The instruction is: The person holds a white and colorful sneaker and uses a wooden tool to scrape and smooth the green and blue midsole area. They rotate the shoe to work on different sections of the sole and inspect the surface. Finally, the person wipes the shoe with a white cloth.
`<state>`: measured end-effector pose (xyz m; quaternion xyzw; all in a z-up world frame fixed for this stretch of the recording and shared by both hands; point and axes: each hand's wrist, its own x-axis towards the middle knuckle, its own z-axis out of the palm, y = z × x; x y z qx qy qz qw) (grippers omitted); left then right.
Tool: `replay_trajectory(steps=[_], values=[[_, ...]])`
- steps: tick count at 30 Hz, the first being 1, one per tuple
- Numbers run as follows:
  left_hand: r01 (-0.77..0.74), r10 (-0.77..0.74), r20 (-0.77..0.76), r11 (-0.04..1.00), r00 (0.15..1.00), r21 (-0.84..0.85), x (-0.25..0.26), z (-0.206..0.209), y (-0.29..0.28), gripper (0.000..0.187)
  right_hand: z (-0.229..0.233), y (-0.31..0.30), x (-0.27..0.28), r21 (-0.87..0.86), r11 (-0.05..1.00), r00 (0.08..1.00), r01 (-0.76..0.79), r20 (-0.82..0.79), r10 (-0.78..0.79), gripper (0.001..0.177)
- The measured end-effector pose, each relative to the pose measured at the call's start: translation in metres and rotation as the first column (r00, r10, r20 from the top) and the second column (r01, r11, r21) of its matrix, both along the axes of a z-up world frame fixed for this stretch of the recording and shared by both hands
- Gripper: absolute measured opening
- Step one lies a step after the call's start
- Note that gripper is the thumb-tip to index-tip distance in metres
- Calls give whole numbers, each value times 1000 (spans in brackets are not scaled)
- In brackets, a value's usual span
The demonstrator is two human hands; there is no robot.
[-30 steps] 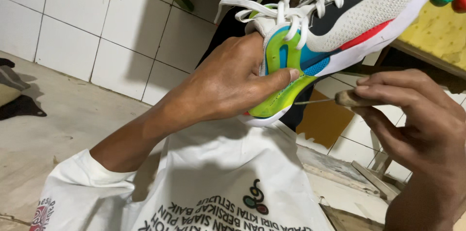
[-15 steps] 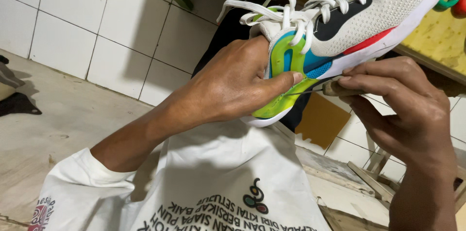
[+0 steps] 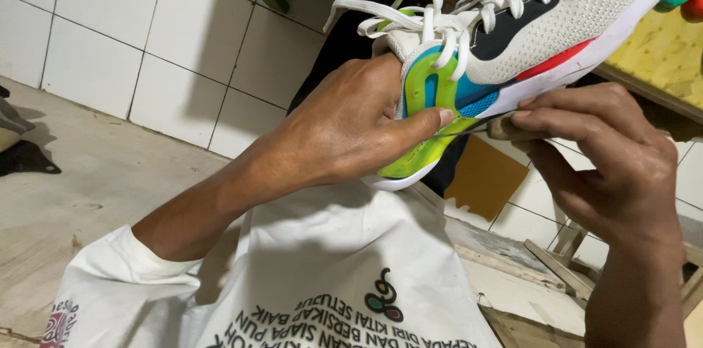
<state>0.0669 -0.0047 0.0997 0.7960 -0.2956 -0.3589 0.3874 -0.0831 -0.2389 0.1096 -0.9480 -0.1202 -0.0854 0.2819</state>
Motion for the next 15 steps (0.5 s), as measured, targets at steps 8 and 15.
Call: replay_trajectory(steps=[8,15], values=[[-14,14,-5,1000,1000,-28,-1,-4,1,37,-3,-12,-7,-58,997,998,48,33,-46,23],[-26,27,-44,1000,999,11,-1,2,0,36,5,-6,-5,39,997,998,65,-11,-65,22]])
